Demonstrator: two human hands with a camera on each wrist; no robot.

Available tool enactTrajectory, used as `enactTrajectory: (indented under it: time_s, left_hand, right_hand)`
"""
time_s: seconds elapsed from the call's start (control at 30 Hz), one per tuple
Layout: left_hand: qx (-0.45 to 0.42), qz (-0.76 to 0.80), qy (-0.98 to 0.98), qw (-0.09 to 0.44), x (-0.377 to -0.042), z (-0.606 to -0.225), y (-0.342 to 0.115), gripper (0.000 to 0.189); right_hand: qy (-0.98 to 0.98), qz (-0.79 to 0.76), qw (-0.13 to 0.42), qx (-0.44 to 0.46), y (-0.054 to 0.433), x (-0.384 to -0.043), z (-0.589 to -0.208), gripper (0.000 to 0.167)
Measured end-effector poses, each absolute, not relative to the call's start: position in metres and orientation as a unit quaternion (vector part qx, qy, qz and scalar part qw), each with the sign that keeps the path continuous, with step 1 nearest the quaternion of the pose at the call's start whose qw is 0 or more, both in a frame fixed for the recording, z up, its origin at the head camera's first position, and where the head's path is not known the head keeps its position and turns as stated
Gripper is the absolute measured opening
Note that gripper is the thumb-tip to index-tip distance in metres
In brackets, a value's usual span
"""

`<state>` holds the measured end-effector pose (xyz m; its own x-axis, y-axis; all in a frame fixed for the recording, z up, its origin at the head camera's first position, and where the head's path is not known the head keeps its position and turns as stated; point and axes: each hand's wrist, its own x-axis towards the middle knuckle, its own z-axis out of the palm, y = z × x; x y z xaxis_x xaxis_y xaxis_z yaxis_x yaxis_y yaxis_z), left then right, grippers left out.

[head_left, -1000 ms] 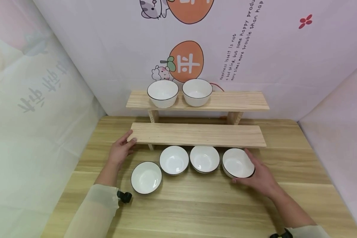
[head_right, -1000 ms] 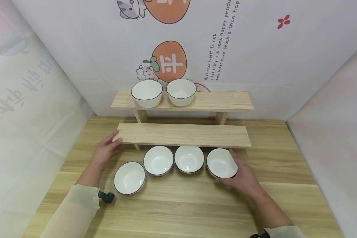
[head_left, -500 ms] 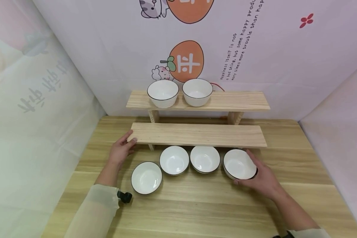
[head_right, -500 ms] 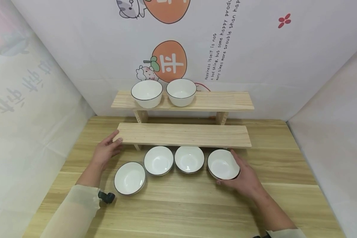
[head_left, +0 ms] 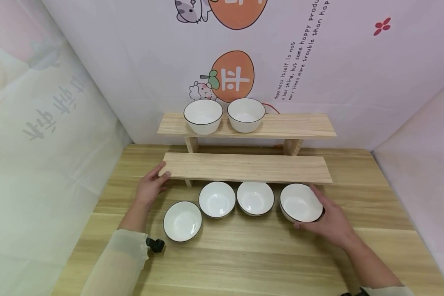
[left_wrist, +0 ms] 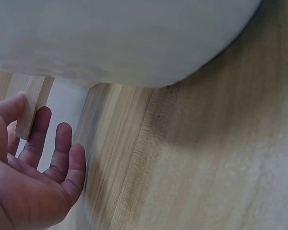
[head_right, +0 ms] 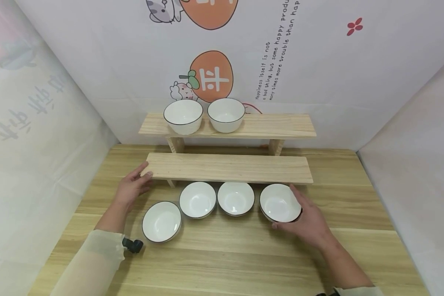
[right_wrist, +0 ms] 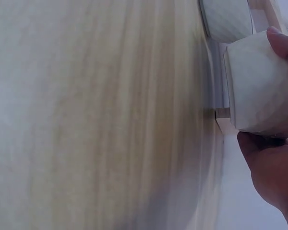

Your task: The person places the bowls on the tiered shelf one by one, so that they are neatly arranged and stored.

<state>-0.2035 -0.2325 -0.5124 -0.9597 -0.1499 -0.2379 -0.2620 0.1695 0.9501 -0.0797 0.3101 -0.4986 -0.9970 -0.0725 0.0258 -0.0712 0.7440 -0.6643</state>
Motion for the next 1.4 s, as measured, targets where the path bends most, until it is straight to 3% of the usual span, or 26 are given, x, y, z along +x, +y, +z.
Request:
enactTrajectory:
  time_s: [1.4]
  left_hand:
    - [-0.129,0.638,0.758,0.05,-0.201,-0.513,-0.235,0.067]
  right_hand:
    - [0.912,-0.409,-0.023,-0.027,0.303,-0.101,-0.445,0.125]
